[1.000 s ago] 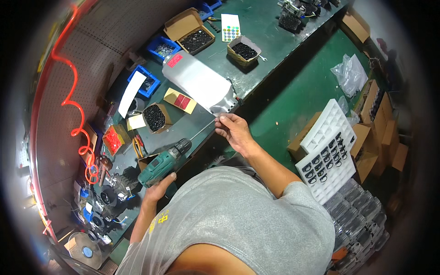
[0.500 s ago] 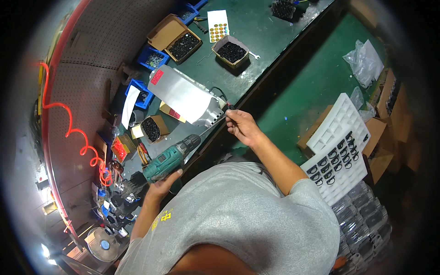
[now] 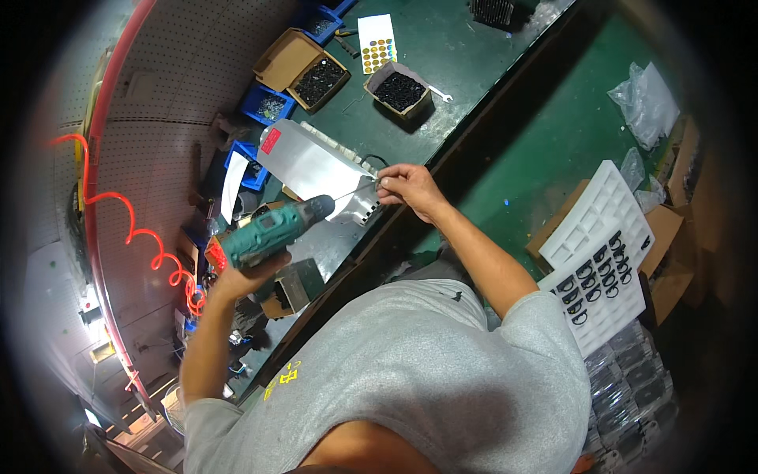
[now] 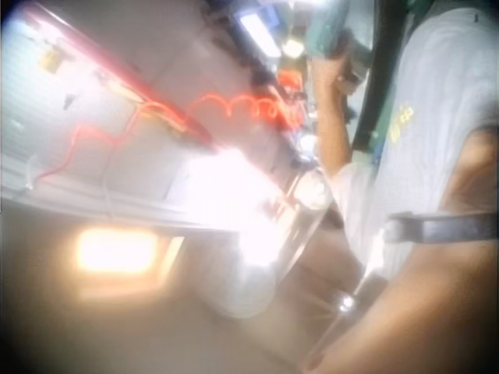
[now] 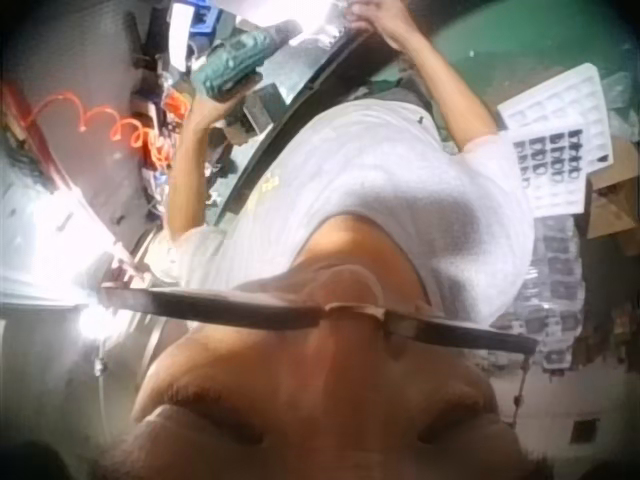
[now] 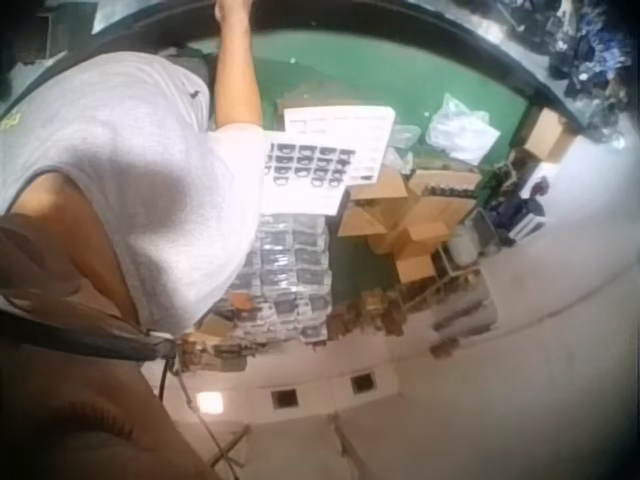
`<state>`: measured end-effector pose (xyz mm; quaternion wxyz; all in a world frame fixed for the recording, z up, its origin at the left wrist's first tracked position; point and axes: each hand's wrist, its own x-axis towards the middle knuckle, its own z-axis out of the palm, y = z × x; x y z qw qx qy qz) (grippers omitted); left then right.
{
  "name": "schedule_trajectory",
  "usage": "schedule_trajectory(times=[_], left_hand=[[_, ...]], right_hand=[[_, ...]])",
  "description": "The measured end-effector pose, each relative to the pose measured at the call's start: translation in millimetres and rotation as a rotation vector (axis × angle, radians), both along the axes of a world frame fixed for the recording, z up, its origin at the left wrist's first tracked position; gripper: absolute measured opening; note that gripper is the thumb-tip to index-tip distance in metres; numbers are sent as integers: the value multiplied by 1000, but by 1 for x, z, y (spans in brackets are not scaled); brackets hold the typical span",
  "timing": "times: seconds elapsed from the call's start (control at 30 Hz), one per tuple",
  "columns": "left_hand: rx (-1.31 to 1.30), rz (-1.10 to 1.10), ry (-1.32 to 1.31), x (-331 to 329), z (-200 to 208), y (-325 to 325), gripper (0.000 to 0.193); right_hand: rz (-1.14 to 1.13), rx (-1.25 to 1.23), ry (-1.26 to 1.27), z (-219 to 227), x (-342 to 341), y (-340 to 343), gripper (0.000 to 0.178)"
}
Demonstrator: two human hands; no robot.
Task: The person assembles a silver metal housing by inserting small components and fastening screws with a cordless drill. They then attach a cover, apply a sticker, and place the finished unit on a cardboard sheet with other completed units.
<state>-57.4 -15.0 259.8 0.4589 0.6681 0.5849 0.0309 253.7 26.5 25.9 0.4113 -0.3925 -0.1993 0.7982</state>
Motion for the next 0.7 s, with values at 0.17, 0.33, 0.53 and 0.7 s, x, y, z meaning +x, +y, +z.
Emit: schedule_trajectory(times=[0.17, 0.33, 0.53, 0.7], left_hand=[[90, -205, -102, 46, 19, 64, 34], [76, -461, 247, 89, 27, 103, 30], [47, -533, 426, 103, 21, 114, 27], [32, -568, 472, 108, 17, 121, 27]], right_hand=[[-45, 105, -202, -18, -21, 6, 17], [0, 138, -410, -40, -32, 1, 28], [43, 171, -442, -44, -37, -7, 31], [-18, 166, -402, -52, -36, -17, 48]])
